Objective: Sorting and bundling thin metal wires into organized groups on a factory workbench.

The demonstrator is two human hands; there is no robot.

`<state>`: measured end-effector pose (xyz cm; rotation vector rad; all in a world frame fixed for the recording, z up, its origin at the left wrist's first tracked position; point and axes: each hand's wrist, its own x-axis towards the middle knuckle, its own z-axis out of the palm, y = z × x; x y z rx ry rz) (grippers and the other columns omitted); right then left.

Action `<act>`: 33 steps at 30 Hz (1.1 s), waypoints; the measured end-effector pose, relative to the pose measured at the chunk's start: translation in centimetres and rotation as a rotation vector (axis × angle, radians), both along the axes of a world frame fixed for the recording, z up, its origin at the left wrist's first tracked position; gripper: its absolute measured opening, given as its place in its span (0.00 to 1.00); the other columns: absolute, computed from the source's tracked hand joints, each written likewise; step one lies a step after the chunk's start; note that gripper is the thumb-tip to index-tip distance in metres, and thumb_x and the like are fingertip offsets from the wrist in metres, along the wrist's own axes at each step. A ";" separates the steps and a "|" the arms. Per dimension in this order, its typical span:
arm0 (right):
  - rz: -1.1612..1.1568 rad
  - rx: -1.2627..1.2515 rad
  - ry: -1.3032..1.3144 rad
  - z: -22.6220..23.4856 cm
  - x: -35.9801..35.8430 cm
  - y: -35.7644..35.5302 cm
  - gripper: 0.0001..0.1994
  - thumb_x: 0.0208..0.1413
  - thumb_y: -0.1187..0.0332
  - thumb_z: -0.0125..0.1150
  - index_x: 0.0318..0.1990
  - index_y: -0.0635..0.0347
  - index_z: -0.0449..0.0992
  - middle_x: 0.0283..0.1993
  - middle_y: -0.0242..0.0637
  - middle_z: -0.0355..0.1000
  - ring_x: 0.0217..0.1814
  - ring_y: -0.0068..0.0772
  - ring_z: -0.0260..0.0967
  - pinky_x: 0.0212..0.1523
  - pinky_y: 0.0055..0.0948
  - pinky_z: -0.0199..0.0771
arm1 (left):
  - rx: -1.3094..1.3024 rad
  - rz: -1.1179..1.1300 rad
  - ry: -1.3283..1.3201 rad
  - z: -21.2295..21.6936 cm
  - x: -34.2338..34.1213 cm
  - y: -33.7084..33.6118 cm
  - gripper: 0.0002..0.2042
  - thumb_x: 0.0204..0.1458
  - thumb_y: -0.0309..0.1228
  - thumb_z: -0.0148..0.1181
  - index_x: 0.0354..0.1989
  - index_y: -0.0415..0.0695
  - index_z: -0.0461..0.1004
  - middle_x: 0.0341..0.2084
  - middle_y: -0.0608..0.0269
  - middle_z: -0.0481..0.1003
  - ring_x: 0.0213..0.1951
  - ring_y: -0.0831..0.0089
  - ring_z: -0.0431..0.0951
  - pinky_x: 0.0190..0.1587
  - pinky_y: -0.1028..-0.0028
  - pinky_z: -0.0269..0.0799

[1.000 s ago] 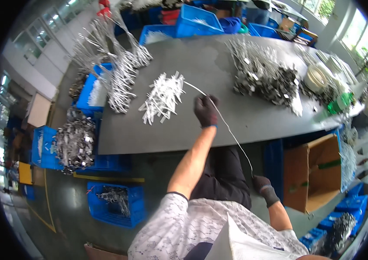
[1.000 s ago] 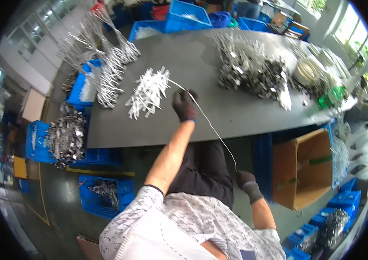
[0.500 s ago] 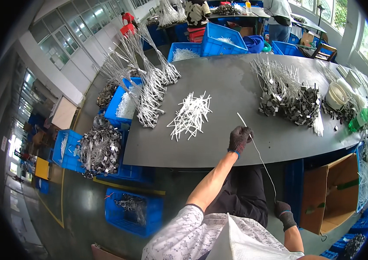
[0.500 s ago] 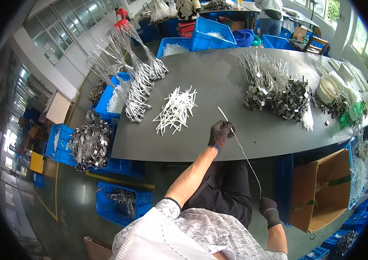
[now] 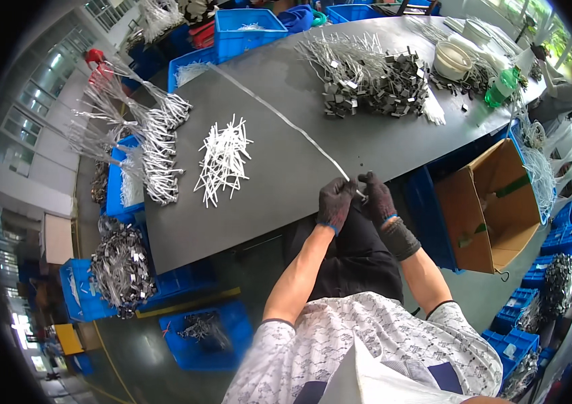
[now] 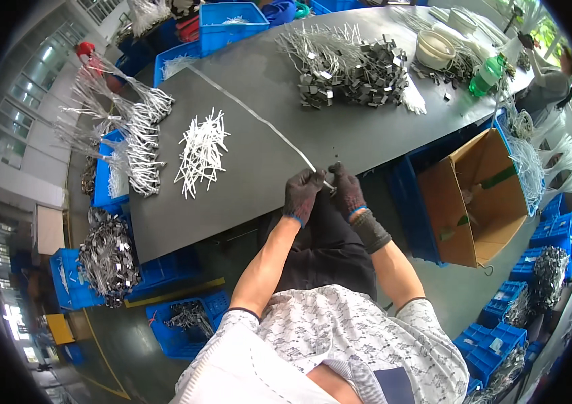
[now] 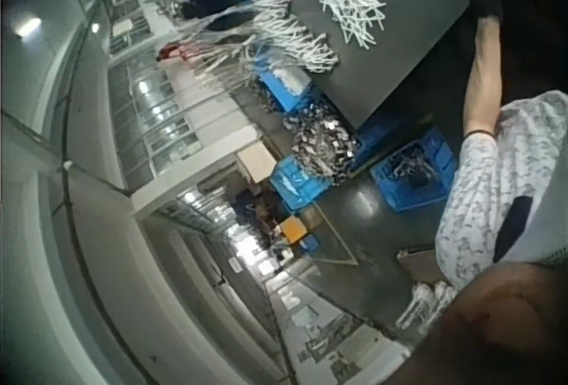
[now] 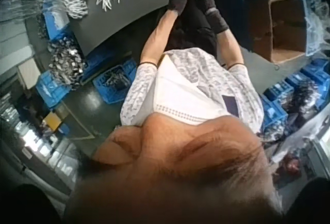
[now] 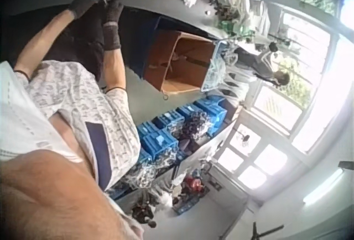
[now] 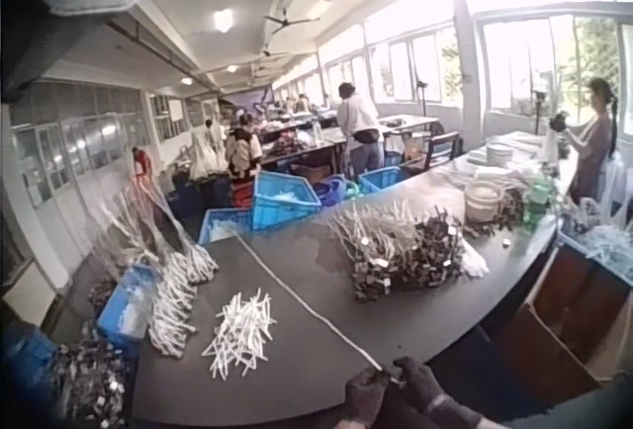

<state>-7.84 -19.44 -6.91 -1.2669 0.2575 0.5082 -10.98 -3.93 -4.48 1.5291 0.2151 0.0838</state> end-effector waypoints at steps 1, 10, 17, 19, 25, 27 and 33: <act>-0.015 -0.006 0.003 -1.8 0.5 0.3 0.18 0.63 0.66 0.62 0.57 0.62 0.71 0.42 0.43 0.77 0.35 0.39 0.74 0.37 0.33 0.75 | 0.064 -0.012 -0.013 0.5 -0.7 -0.5 0.12 0.61 0.36 0.64 0.34 0.38 0.81 0.27 0.64 0.81 0.33 0.81 0.78 0.38 0.75 0.76; 0.395 -0.515 -0.703 -7.5 6.3 3.7 0.28 0.60 0.67 0.62 0.67 0.59 0.62 0.58 0.53 0.72 0.40 0.51 0.78 0.44 0.45 0.79 | -0.336 0.011 0.087 -5.4 4.0 3.3 0.13 0.61 0.36 0.62 0.37 0.36 0.79 0.26 0.62 0.80 0.29 0.78 0.78 0.34 0.72 0.74; 0.074 -1.197 -0.687 -2.7 23.0 5.3 0.27 0.60 0.53 0.59 0.64 0.53 0.66 0.51 0.60 0.74 0.45 0.61 0.77 0.46 0.52 0.77 | 0.574 -0.002 0.150 -4.6 9.5 11.2 0.14 0.59 0.42 0.58 0.39 0.44 0.81 0.29 0.53 0.82 0.34 0.57 0.83 0.37 0.59 0.76; -0.085 -1.201 -0.835 -4.3 28.1 4.7 0.29 0.58 0.52 0.59 0.65 0.52 0.65 0.54 0.61 0.74 0.50 0.63 0.75 0.52 0.52 0.75 | 0.716 0.112 0.135 -6.0 10.1 12.9 0.13 0.59 0.43 0.56 0.40 0.46 0.79 0.32 0.51 0.81 0.35 0.51 0.82 0.38 0.56 0.75; -0.021 -1.075 -0.760 -5.2 28.7 4.9 0.29 0.56 0.47 0.60 0.59 0.53 0.70 0.50 0.58 0.76 0.53 0.60 0.74 0.53 0.51 0.73 | 1.151 0.683 0.558 -8.8 8.0 24.2 0.20 0.55 0.49 0.57 0.39 0.42 0.73 0.39 0.44 0.79 0.40 0.44 0.81 0.43 0.50 0.76; 0.042 -1.099 -0.652 -3.4 26.1 5.0 0.26 0.57 0.48 0.60 0.57 0.55 0.71 0.48 0.57 0.77 0.52 0.60 0.74 0.51 0.51 0.73 | 1.104 0.589 0.743 -8.3 7.3 26.7 0.22 0.55 0.51 0.59 0.40 0.42 0.74 0.40 0.44 0.80 0.42 0.46 0.82 0.45 0.51 0.77; 0.062 -1.254 -0.529 -6.8 24.3 2.4 0.25 0.55 0.47 0.62 0.49 0.60 0.76 0.41 0.55 0.78 0.43 0.59 0.77 0.43 0.49 0.76 | 1.118 0.393 0.809 -11.5 8.1 29.6 0.19 0.55 0.45 0.59 0.41 0.40 0.79 0.39 0.44 0.81 0.44 0.47 0.83 0.46 0.53 0.79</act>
